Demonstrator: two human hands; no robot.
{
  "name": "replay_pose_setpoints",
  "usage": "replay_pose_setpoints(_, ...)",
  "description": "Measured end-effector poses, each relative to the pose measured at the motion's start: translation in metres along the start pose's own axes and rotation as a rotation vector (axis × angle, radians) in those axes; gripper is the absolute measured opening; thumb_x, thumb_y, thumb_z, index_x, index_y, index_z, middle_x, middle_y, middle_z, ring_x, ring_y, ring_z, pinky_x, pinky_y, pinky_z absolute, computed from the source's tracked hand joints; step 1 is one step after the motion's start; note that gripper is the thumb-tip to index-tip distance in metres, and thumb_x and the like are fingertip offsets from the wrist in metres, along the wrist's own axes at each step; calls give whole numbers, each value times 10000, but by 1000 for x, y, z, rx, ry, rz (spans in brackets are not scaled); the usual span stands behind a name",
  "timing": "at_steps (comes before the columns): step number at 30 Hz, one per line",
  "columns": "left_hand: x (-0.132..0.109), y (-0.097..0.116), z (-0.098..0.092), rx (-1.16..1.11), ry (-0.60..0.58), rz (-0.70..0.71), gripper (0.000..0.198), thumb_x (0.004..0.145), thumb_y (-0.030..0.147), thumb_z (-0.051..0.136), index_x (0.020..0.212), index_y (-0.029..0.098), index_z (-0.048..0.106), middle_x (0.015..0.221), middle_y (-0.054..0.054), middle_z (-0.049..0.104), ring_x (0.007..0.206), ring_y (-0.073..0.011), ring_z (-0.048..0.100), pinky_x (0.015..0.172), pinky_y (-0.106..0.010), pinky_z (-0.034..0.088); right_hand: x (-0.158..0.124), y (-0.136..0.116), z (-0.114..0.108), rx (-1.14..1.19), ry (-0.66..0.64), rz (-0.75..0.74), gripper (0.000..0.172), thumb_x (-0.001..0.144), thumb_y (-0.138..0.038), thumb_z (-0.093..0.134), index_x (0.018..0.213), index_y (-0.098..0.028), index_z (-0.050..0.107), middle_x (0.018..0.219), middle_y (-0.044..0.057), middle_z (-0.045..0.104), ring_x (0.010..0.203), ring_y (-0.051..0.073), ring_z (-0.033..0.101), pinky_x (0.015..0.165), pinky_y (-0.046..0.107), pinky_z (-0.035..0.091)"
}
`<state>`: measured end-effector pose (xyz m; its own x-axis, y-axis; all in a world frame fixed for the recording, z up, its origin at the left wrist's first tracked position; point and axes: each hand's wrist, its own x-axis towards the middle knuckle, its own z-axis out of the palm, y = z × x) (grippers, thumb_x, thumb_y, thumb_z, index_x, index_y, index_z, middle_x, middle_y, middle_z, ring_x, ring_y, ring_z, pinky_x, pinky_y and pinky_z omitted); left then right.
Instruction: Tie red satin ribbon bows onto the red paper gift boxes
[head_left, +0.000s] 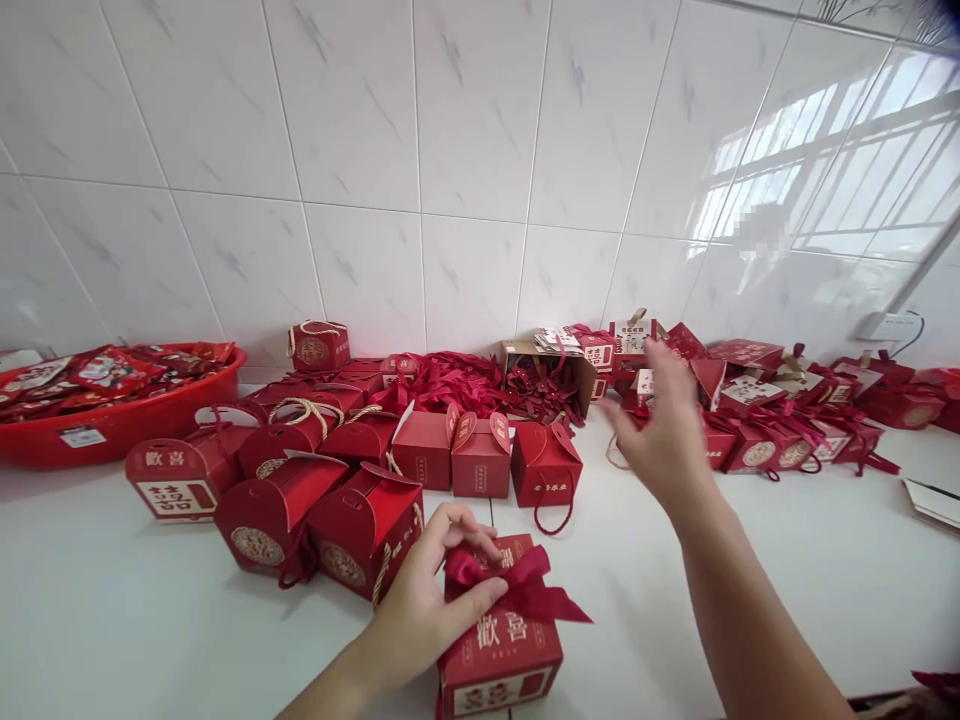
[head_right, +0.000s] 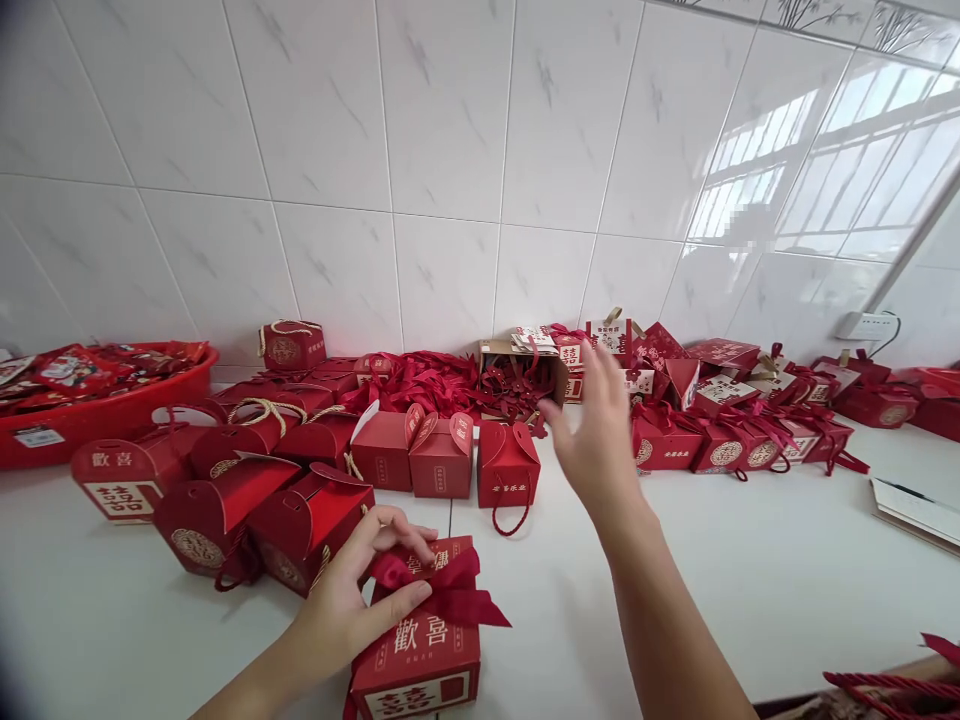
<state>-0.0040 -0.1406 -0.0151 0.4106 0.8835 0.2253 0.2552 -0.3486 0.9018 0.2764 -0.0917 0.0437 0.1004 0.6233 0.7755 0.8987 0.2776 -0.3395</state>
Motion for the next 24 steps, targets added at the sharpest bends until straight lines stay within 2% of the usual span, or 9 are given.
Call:
replay_pose_setpoints(4,-12,-10,1,0,166,7,331,825,321,587,1115,256,441,1191,-86,570,1195,-239,496,1026,-387,378,-33,-49,0,318,-637,-22,461,894,-454,482,1292,-224,516,1400,127,440,1316,293,371,1059,489,346)
replay_pose_setpoints(6,-19,-16,4,1,223,-31,320,849,368,551,1128,255,441,1232,-87,530,1204,-243,481,1034,-396,372,-56,-72,3,510,-833,-89,512,875,-505,488,1340,-292,462,1451,84,379,1331,264,357,1049,424,377)
replay_pose_setpoints(9,-27,-20,12,-38,279,-115,350,851,432,530,1133,248,432,1239,-89,510,1172,-245,499,1001,-392,405,-80,-93,17,535,-992,-233,891,609,-581,732,1393,-345,380,1483,85,320,1340,374,288,1068,531,295)
replay_pose_setpoints(11,-29,-20,19,-70,323,-157,358,847,456,525,1125,249,440,1236,-85,510,1160,-241,506,986,-379,413,-87,-99,28,494,-995,-297,1016,515,-561,784,1409,-355,346,1454,93,363,1307,411,297,1058,580,258)
replay_pose_setpoints(15,-31,-18,24,-126,406,-148,366,844,481,513,1114,240,460,1246,-93,519,1189,-243,490,984,-362,411,-84,-90,26,430,-969,-299,917,549,-523,755,1377,-342,404,1347,76,477,1157,340,453,1003,499,357)
replay_pose_setpoints(19,-37,-20,18,-93,428,-192,382,833,503,507,1109,242,462,1281,-104,510,1180,-260,492,975,-399,416,-82,-32,-1,169,-932,-125,835,587,-471,737,1357,-323,448,1365,100,479,1204,356,453,982,495,383)
replay_pose_setpoints(20,-40,-21,16,-73,431,-209,391,827,508,511,1114,248,459,1292,-104,506,1169,-266,498,968,-412,419,-84,-11,-6,34,-854,-67,766,601,-408,731,1324,-348,485,1356,99,493,1211,370,454,991,541,353)
replay_pose_setpoints(22,-44,-22,11,-33,455,-213,398,814,505,528,1117,256,457,1292,-101,514,1158,-273,504,962,-423,420,-89,30,-14,-356,-512,185,535,570,-260,722,1094,-346,660,1235,132,584,1141,429,499,961,659,286)
replay_pose_setpoints(24,-46,-21,8,-1,497,-171,383,809,485,540,1108,258,464,1267,-94,536,1163,-273,502,972,-416,413,-91,56,-16,-580,-257,313,370,651,-296,657,1020,-281,691,1233,198,566,1157,476,467,913,704,276)
